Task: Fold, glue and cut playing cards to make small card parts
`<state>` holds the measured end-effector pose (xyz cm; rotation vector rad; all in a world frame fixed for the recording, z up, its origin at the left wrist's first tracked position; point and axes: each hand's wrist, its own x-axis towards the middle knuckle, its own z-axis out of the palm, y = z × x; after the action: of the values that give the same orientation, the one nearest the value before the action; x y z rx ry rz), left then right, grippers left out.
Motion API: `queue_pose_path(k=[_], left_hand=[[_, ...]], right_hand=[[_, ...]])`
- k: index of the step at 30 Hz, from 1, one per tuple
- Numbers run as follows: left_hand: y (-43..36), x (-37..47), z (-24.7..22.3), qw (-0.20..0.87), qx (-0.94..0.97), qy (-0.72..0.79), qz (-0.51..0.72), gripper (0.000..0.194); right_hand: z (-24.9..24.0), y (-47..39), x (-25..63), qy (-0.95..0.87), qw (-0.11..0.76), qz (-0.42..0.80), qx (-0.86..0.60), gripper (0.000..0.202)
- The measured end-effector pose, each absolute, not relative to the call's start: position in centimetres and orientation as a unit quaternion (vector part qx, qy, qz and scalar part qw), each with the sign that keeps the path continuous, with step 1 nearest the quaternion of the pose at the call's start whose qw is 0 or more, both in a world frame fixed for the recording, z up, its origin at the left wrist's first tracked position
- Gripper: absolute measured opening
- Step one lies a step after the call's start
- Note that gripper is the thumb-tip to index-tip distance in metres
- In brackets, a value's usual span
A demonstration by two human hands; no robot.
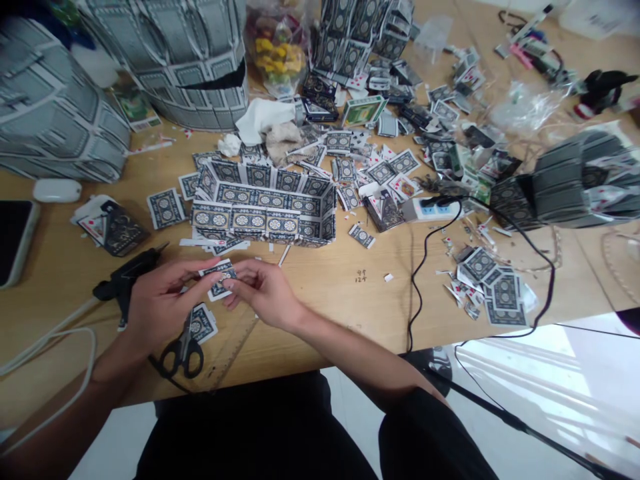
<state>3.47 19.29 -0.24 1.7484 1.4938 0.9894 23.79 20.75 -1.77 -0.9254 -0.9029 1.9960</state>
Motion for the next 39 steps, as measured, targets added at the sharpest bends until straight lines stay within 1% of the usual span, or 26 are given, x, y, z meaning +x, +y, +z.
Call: queue_pose_path(k=[4, 8, 11, 13, 15, 17, 21, 25, 31, 39], left_hand=[[19.2, 3.6, -0.1, 0.329, 0.647, 0.572, 0.384, 0.023], [19.2, 3.6, 0.0, 0.351, 0.626, 0.574, 0.393, 0.021], [19.3, 3.5, 0.2, 0.353, 0.613, 0.583, 0.399, 0.02], [19.4, 3.6, 0.4, 0.355, 0.608, 0.585, 0.402, 0.019], [19.4, 3.6, 0.5, 0.372, 0.605, 0.579, 0.4, 0.019], [19.6, 3.7, 0.8, 0.396, 0.596, 0.578, 0.391, 0.021], [20.0, 3.8, 1.2, 0.422, 0.587, 0.583, 0.372, 0.035], [20.2, 3.8, 1.2, 0.453, 0.579, 0.569, 0.368, 0.03], [20.1, 4.1, 1.3, 0.455, 0.565, 0.565, 0.394, 0.027], [20.0, 3.9, 1.4, 0.46, 0.567, 0.564, 0.386, 0.033]], right_hand=[[-1.7, 20.6, 23.5, -0.354, 0.38, 0.773, -0.365, 0.051], [-1.4, 20.7, 23.6, -0.351, 0.38, 0.77, -0.373, 0.051], [-1.2, 20.8, 23.9, -0.368, 0.338, 0.781, -0.375, 0.05], [-1.2, 20.9, 24.1, -0.379, 0.303, 0.792, -0.371, 0.053], [-1.3, 20.9, 24.1, -0.38, 0.287, 0.802, -0.362, 0.056], [-1.4, 20.8, 24.0, -0.374, 0.291, 0.806, -0.354, 0.056], [-1.6, 20.6, 23.7, -0.37, 0.303, 0.806, -0.347, 0.055], [-1.6, 20.7, 23.7, -0.371, 0.309, 0.806, -0.343, 0.054], [-1.7, 20.6, 23.6, -0.357, 0.32, 0.81, -0.337, 0.05], [-1.9, 20.6, 23.8, -0.365, 0.315, 0.812, -0.329, 0.05]])
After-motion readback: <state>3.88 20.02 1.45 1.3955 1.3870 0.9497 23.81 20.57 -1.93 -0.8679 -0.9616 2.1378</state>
